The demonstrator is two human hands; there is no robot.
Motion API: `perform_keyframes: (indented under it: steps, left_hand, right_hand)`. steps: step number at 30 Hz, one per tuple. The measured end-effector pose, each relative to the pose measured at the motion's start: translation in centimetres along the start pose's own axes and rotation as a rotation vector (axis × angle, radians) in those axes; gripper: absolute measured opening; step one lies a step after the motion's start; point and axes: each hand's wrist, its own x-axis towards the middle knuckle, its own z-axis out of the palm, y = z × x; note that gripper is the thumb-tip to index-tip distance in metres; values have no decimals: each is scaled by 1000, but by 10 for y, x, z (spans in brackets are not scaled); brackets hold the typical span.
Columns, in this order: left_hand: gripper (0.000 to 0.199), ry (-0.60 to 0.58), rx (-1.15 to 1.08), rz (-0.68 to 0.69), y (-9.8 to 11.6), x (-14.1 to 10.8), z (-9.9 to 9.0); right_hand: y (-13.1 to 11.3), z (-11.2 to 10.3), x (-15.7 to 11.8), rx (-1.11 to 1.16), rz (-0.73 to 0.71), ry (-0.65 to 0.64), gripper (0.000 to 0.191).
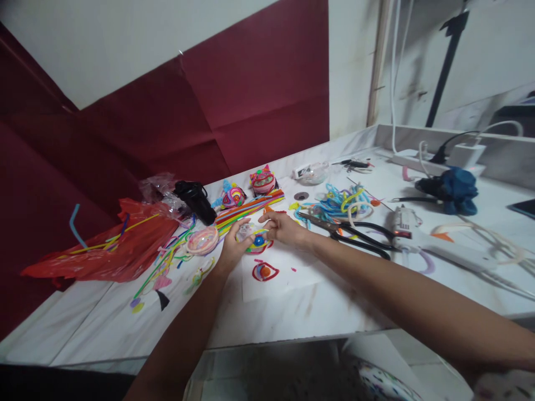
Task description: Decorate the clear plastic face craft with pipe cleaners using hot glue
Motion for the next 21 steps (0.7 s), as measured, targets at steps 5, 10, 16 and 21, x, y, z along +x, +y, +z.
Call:
perform_keyframes:
  steps: [5, 10, 16, 21]
  left_hand:
    - [41, 12, -41, -1, -5, 1, -1]
    - [41, 17, -85, -81, -14, 3, -4]
    - [36, 31, -124, -132, -22, 7, -9]
    - [33, 14, -116, -147, -27, 10, -13]
  right_hand:
    - [-1, 1, 1, -5, 0, 3, 39]
    - [-1, -8, 1, 21, 7, 24, 36]
    - [-10, -35, -11, -62, -18, 92, 37]
    - [-28, -63, -38, -252, -55, 129, 36]
